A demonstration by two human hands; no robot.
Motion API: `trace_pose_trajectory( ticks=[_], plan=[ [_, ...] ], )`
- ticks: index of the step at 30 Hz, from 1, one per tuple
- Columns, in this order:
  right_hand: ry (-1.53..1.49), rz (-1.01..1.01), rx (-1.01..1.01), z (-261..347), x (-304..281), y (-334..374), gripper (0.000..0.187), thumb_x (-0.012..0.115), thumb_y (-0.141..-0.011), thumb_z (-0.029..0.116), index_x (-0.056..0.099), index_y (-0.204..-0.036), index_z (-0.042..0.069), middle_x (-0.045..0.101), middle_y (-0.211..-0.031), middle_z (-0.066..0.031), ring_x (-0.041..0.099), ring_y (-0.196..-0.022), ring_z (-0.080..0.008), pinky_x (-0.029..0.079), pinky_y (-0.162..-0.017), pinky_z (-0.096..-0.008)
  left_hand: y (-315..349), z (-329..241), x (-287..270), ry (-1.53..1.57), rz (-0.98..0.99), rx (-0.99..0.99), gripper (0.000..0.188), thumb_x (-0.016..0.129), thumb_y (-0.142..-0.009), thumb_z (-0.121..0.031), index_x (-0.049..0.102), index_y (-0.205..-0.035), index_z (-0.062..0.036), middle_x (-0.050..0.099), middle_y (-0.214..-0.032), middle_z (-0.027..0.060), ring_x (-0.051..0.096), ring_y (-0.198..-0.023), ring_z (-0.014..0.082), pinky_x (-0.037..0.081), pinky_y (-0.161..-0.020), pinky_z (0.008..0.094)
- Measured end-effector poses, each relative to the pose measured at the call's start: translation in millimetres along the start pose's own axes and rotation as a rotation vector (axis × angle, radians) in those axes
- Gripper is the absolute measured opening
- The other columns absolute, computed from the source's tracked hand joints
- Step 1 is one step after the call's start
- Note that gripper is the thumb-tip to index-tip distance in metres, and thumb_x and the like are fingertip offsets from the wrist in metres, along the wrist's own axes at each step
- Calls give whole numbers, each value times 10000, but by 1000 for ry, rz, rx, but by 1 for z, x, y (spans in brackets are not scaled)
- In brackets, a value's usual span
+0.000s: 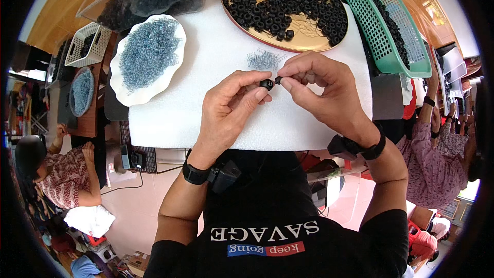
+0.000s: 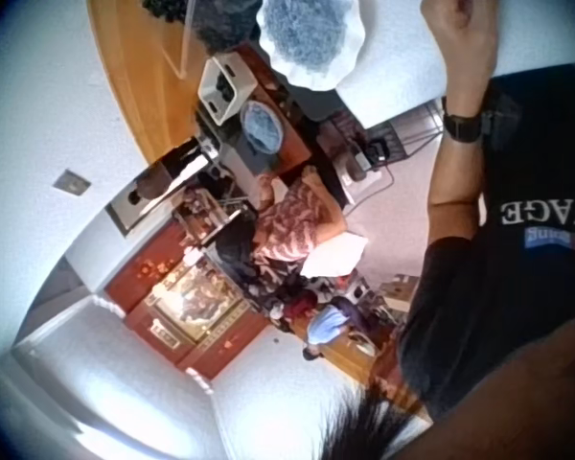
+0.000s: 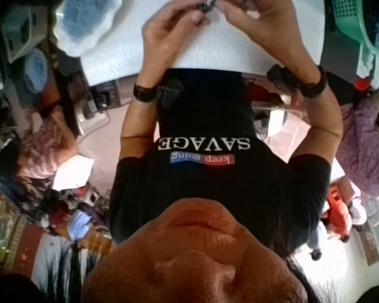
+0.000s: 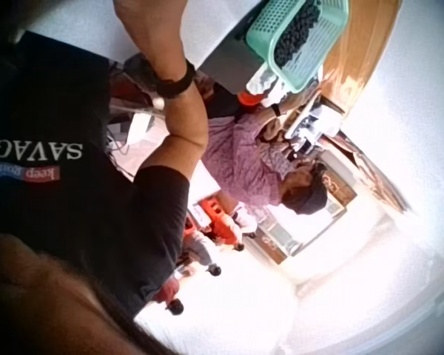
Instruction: The person is assembling small plastic or rubber components, inserting a small blue part into a larger black part.
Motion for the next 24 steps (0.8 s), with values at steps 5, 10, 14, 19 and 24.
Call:
trace_pose_trajectory(
  ticks=[5, 10, 14, 19, 24],
  plan=[
    [159, 17, -193, -1, 5, -4, 133, 692, -841, 31, 653, -968, 44, 619, -820, -27, 568, -659, -85, 473, -569, -221, -1, 1, 0, 12, 1, 5, 257, 596, -930, -33, 621, -1182, 8, 634, -1032, 105, 658, -873, 147, 551, -761, 245],
    [187, 15, -190, -3, 9, -5, 121, 693, -841, 33, 638, -948, 40, 615, -820, -31, 576, -651, -86, 475, -554, -222, -2, 1, -1, -7, 0, 16, 254, 586, -937, -34, 621, -1184, 10, 634, -1023, 104, 658, -862, 144, 549, -746, 243],
    [179, 13, -189, 0, 12, -6, 122, 691, -841, 31, 627, -945, 32, 626, -822, -40, 598, -658, -93, 484, -558, -227, -2, 1, -1, 7, -12, 6, 247, 577, -946, -42, 622, -1183, 14, 636, -1015, 100, 651, -841, 134, 541, -734, 239],
    [62, 29, -78, -1, 16, -6, 122, 669, -861, 16, 604, -965, 16, 649, -838, -60, 640, -702, -97, 520, -602, -223, 0, -1, -2, 35, -47, -31, 237, 563, -956, -39, 623, -1179, 13, 646, -983, 83, 642, -825, 116, 532, -725, 234],
    [-50, -11, -14, -10, 24, -6, 116, 643, -878, -4, 582, -976, -4, 657, -856, -79, 663, -738, -99, 543, -633, -222, -1, -2, 1, 28, -83, -24, 236, 582, -946, -40, 627, -1172, 12, 642, -964, 73, 631, -794, 106, 528, -710, 223]
  ],
)
Point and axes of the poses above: each hand's wrist, its own y-axis away from the middle knuckle, its own x-axis out of the palm, z = x × y, the point moved 1 cm from there along -y, towards the middle knuckle
